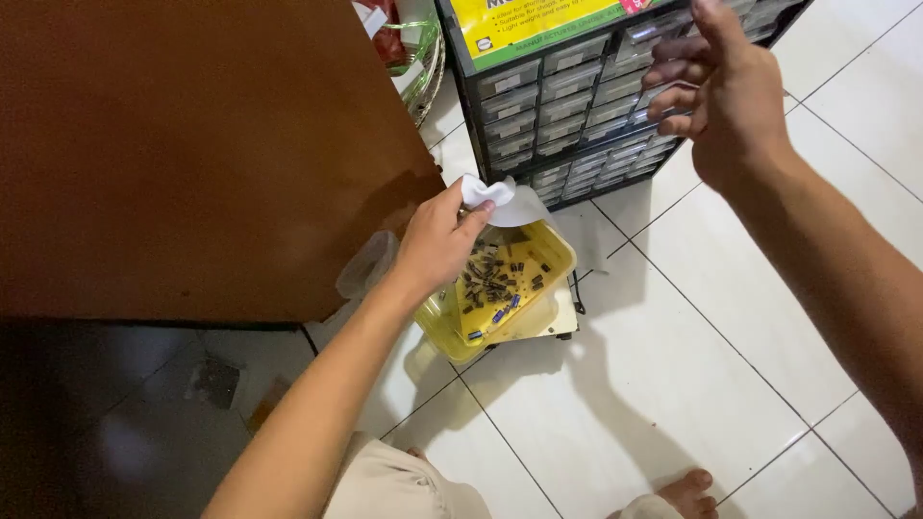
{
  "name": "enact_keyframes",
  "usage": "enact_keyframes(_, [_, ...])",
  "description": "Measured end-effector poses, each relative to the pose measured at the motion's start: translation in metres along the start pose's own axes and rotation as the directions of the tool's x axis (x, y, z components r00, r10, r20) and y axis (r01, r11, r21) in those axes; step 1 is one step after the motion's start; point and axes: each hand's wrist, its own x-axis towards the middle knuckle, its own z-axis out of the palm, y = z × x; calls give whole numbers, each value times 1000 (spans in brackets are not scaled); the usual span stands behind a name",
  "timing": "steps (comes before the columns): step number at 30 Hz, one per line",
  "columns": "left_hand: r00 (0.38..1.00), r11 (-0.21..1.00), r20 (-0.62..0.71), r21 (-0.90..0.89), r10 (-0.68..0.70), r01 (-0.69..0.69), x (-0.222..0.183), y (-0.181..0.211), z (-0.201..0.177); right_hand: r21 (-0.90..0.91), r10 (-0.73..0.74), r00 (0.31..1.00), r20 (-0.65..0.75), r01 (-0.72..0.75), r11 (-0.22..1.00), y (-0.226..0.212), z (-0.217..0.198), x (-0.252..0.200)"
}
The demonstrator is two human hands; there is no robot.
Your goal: Cleaning small electronic components or screws using a white cloth one by one.
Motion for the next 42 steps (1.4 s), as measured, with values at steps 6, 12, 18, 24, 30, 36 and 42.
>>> enact_keyframes(6, [1000,1000,-3,-9,-15,15,3,1,3,17,-73,997,-6,73,997,-2,-7,17])
enact_keyframes(12, [1000,1000,-1,30,1,-1,6,-2,9,124,-38,999,26,34,992,-7,-6,-1])
enact_keyframes(18, [999,999,41,33,-32,30,4,5,6,171,37,997,-75,-24,985,-3,-14,-36])
enact_keyframes(24, [994,996,105,86,-26,17,3,8,8,210,75,988,-134,-46,977,2,-19,-47])
enact_keyframes(30, [974,973,136,117,181,-197,-9,36,-3,328,117,955,273,-207,922,38,-25,-89])
enact_keyframes(36, [924,926,190,-253,333,-281,-26,77,-15,-276,-389,675,626,659,699,80,7,-79])
enact_keyframes(42, [950,861,87,-454,298,-229,2,23,-23,-158,-290,763,577,452,878,117,-7,-56])
